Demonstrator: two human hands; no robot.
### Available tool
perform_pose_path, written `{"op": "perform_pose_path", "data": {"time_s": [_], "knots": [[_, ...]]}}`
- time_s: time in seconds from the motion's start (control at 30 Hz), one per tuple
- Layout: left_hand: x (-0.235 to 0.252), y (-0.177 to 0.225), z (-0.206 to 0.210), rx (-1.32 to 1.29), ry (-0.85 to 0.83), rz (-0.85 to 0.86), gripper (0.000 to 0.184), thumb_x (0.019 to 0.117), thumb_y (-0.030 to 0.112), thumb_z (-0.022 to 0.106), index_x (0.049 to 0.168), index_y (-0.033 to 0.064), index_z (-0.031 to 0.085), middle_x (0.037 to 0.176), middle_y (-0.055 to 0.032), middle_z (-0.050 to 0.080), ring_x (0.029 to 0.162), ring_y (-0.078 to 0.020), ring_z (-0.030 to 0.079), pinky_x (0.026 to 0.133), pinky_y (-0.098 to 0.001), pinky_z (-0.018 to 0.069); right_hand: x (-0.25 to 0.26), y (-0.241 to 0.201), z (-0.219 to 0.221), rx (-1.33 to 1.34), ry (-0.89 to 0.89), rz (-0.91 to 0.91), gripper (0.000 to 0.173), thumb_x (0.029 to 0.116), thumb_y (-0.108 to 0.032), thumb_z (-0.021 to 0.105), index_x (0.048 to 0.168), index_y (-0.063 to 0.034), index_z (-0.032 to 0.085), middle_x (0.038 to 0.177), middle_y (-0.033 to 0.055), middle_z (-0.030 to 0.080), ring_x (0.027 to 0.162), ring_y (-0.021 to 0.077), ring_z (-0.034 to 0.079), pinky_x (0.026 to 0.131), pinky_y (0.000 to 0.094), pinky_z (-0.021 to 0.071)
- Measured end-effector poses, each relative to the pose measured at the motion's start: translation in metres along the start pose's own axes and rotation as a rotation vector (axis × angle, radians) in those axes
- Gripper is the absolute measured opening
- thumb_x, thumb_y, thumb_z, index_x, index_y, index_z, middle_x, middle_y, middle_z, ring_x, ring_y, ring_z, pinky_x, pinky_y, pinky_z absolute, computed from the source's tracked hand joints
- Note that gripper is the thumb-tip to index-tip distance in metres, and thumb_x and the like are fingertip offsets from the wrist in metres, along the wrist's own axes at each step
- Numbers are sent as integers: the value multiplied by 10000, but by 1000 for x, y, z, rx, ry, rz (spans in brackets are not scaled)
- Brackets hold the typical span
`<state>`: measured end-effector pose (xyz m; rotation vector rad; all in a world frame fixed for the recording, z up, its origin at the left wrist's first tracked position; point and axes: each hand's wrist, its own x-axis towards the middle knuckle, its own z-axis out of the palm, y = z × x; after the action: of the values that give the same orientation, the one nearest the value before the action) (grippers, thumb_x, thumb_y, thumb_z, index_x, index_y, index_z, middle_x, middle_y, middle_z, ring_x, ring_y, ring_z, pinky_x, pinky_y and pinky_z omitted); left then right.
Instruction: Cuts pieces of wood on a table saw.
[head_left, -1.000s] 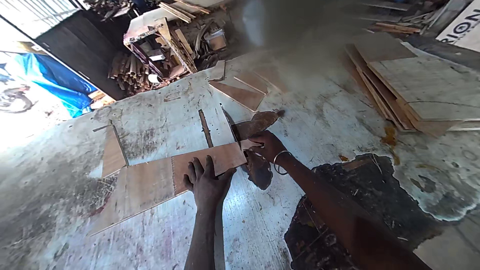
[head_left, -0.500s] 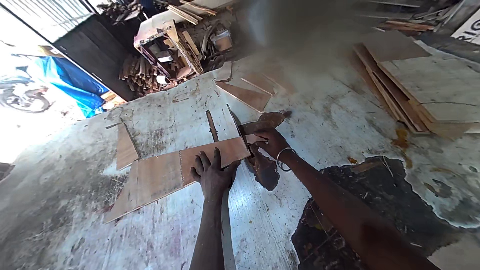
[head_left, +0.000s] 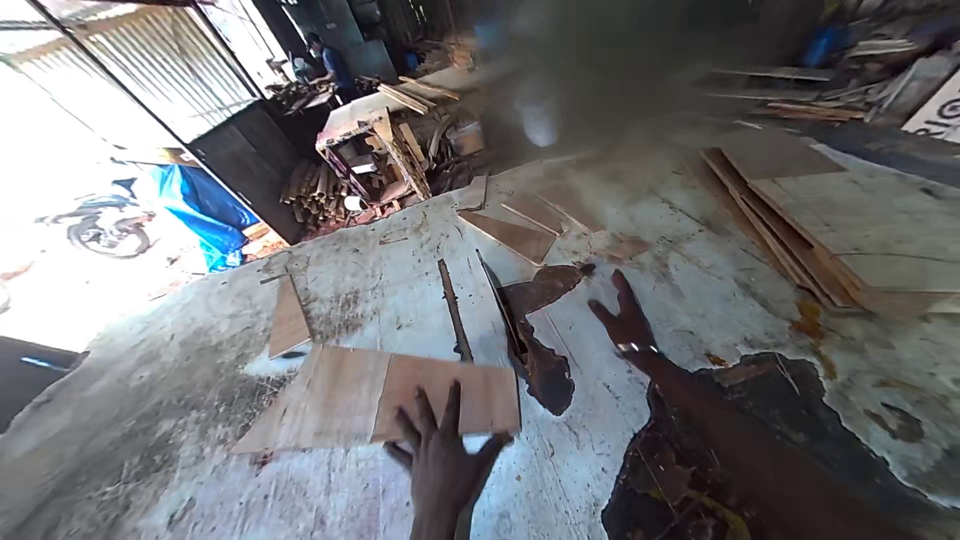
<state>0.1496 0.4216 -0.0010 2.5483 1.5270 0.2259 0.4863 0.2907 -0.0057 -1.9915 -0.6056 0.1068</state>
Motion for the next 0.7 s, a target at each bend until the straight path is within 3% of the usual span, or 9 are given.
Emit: {"op": "perform_pose_path", "data": {"time_s": [0.07,0.17,0.23,0.33,0.47,0.6,0.7], "knots": [[-20,-18,6,-1,63,107,1282,401,1077,511,1507,429,494,1671,-239,223,1506,-601,85,1078,-865,58,-60,19,-27,-57,-178,-126,894,884,-462,715,1602,-101,322,1678,121,276,1549,283,267,1246,521,285],[-1,-28,9,-27,61,222,1291,379,1093,481,1473,410,549,1657,-198,295,1519,-564,123,1073,-868,57,-159,4,-38,-153,-488,-352,660,948,-454,656,1519,-160,505,1576,64,481,1523,264,341,1272,567,180],[31,-34,6,-16,32,348,1273,382,1093,486,1460,421,559,1650,-163,330,1531,-513,166,1103,-844,71,-191,-17,-15,-157,-658,-550,581,991,-426,614,1520,-212,506,1577,-8,486,1523,207,345,1274,549,187],[80,-39,3,-21,-49,539,1243,393,1077,523,1469,456,531,1673,-122,297,1560,-433,150,1153,-796,69,-196,-44,33,-234,-754,-714,643,1046,-434,501,1602,-148,353,1669,70,325,1559,221,260,1284,484,178],[149,-37,6,9,-117,771,1224,440,1073,511,1503,467,477,1700,-81,234,1584,-360,101,1208,-722,88,-182,-70,77,-387,-784,-634,769,1050,-546,388,1630,-68,228,1708,101,207,1587,232,155,1294,457,95],[194,-24,7,16,-165,896,1206,455,1045,566,1513,477,453,1711,-20,206,1594,-303,63,1236,-676,67,-165,-80,88,-422,-806,-568,859,1025,-617,391,1633,-46,187,1716,119,164,1593,254,120,1295,456,72],[206,-19,13,-27,-121,943,1183,477,1040,563,1502,456,483,1697,-57,247,1585,-342,104,1217,-701,93,-158,-82,94,-431,-779,-526,904,1004,-662,396,1634,-49,184,1718,117,152,1594,252,110,1294,458,76]]}}
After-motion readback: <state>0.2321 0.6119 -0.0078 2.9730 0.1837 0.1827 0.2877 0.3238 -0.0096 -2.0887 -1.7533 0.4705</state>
